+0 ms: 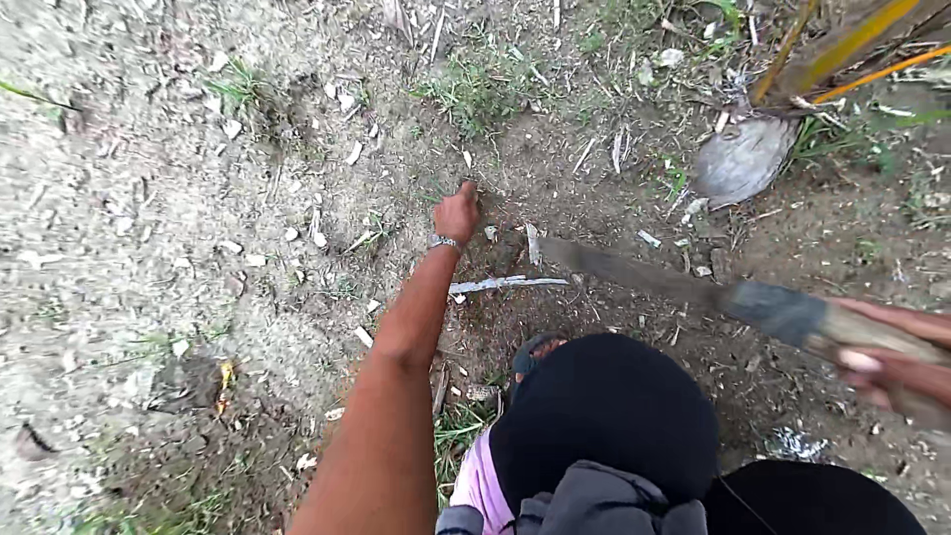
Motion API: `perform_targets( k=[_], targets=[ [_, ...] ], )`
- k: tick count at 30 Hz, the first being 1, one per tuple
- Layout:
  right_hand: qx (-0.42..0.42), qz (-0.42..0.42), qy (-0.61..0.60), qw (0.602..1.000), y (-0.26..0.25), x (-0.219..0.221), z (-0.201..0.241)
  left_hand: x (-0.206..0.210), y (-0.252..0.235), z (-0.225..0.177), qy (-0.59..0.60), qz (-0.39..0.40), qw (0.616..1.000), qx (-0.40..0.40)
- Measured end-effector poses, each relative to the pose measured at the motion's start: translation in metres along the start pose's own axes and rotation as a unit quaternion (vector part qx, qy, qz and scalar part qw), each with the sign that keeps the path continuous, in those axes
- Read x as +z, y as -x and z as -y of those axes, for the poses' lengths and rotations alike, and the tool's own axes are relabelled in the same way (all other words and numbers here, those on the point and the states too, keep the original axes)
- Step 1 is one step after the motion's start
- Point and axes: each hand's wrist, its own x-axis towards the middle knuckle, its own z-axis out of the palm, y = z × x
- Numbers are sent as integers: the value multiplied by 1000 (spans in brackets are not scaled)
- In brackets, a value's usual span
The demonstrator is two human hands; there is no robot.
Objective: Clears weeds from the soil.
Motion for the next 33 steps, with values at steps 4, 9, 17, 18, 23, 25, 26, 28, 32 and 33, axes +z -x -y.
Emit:
perform_targets(
  k=[4,9,17,18,23,25,26,28,32,33],
  targets=[
    [52,-3,-149,987,-80,113,-8,25,23,14,196,-98,975,-31],
    [-65,-28,-66,995,-93,198,-51,67,124,44,221,-121,963,-92],
    [-36,51,-152,986,-39,112,-46,54,176,107,197,-194,944,-178],
    [1,57,-156,986,-44,123,-41,47,171,107,205,-193,945,-167],
    [32,81,-168,982,-102,212,-46,35,116,81,147,-134,971,-130],
    [-29,58,-122,990,-99,219,-61,46,102,73,84,-132,980,-126],
    [-76,55,-81,992,-96,216,-67,54,98,72,68,-148,979,-119],
    [-156,49,-25,986,-91,208,-71,67,94,79,66,-209,971,-95],
    [-62,49,-93,993,-57,168,-60,72,85,95,87,-259,961,-38],
    [-25,43,-140,989,-46,158,-59,71,83,98,94,-262,960,-27]
  ],
)
